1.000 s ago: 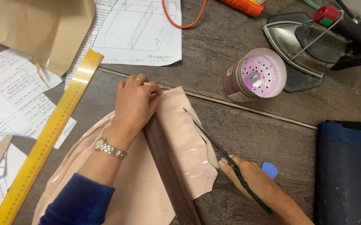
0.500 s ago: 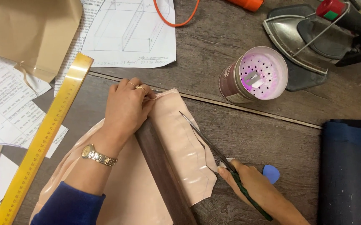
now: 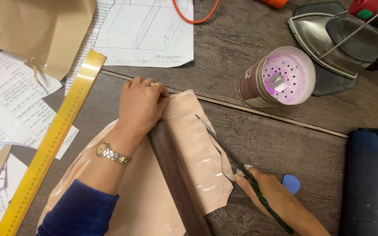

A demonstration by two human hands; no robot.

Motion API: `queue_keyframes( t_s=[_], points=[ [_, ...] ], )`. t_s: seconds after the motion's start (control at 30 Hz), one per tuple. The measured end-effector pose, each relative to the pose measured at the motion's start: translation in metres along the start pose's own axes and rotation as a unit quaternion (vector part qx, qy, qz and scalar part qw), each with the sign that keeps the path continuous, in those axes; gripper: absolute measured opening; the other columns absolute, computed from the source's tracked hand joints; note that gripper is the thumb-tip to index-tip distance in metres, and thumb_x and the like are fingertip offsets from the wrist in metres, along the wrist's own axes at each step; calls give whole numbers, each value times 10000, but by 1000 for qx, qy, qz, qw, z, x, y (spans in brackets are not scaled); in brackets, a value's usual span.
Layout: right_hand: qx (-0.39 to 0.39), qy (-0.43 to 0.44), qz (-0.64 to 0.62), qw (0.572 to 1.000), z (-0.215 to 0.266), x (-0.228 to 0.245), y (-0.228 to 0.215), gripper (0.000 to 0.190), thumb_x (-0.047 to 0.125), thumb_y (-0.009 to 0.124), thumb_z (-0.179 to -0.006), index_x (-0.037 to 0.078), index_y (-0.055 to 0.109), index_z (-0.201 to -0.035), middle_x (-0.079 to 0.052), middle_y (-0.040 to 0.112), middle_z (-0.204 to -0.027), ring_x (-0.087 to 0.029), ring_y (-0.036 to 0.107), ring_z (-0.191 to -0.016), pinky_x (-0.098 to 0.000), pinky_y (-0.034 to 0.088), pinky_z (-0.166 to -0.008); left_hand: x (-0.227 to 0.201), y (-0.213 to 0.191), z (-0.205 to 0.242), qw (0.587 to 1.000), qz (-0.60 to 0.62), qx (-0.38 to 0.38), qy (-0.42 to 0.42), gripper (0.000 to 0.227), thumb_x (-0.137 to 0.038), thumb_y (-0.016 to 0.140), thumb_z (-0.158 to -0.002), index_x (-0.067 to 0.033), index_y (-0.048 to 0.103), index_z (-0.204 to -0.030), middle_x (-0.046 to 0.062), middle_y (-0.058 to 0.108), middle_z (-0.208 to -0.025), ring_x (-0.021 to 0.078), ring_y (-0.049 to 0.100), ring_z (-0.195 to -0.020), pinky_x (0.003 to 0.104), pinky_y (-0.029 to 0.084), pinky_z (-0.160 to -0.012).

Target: The person uses shears to cut a piece of light-colored fabric placed on a wooden work surface. After cutting, the person uses a yellow ruler and a blue marking tool to measure and mark lines on the fabric.

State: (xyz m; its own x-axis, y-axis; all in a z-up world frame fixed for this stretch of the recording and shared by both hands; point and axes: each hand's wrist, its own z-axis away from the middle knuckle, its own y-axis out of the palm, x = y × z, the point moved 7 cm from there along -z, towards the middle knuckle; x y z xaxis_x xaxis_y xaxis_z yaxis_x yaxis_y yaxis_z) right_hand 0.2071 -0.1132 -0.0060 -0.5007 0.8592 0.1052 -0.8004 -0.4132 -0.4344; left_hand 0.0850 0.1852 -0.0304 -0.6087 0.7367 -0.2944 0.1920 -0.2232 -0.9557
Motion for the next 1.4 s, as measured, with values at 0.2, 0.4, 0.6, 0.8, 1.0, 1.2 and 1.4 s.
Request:
queue_keyframes(
  t_s=[0.2, 0.4, 0.6, 0.8, 1.0, 1.2, 1.4],
  points=[
    [0, 7, -5, 1000, 1, 2, 0, 445, 544, 413, -914, 178, 600, -1085, 2, 751, -924, -188, 720, -896, -260, 491, -792, 0, 2, -3, 1000, 10, -2, -1, 49, -217, 668, -820, -211, 670, -771, -22, 633, -759, 269, 536, -838, 411, 393, -765],
    [-22, -28, -14, 999, -5, -5, 3, 360, 494, 471, -944, 156, 549, -844, 4, 649, -689, -158, 645, -652, -266, 440, -643, -5, -4, -5, 1000, 2, -11, -8, 82, -178, 658, -809, -203, 619, -741, -19, 606, -753, 265, 534, -817, 406, 377, -743],
    [-11, -15, -7, 1000, 1, -1, -1, 405, 522, 446, -944, 152, 526, -801, 12, 636, -680, -153, 621, -653, -267, 444, -667, -14, -6, -6, 999, 33, -32, 12, 183, -16, 579, -758, -196, 602, -734, -6, 556, -762, 251, 510, -790, 394, 338, -766],
    [-13, -65, -41, 997, 1, -2, -1, 394, 472, 461, -979, 146, 495, -761, 54, 510, -671, -94, 502, -621, -251, 400, -620, -21, 4, -5, 994, -59, -48, 79, 246, 28, 551, -745, -179, 542, -613, -27, 504, -659, 221, 451, -729, 368, 338, -739],
    [4, -75, -82, 994, 3, 0, -2, 383, 462, 456, -990, 154, 480, -763, 76, 464, -743, -80, 452, -689, -256, 365, -656, -30, 6, 1, 981, -116, -67, 138, 322, 12, 581, -725, -175, 412, -525, -59, 429, -568, 186, 414, -679, 339, 337, -726],
    [0, -103, -60, 993, 2, 1, -2, 377, 451, 436, -988, 151, 492, -768, 79, 508, -770, -76, 480, -738, -245, 406, -697, -60, -37, 32, 981, -96, -80, 151, 180, -120, 548, -776, -117, 616, -610, 34, 589, -648, 275, 540, -702, 405, 403, -762],
    [2, -132, -62, 989, 2, 6, -2, 359, 434, 414, -989, 150, 504, -789, 69, 537, -774, -89, 501, -737, -266, 419, -712, -64, -36, 53, 978, -62, -135, 147, 265, -206, 537, -853, -5, 703, -807, 116, 659, -1002, 284, 565, -892, 430, 399, -935]
  ],
)
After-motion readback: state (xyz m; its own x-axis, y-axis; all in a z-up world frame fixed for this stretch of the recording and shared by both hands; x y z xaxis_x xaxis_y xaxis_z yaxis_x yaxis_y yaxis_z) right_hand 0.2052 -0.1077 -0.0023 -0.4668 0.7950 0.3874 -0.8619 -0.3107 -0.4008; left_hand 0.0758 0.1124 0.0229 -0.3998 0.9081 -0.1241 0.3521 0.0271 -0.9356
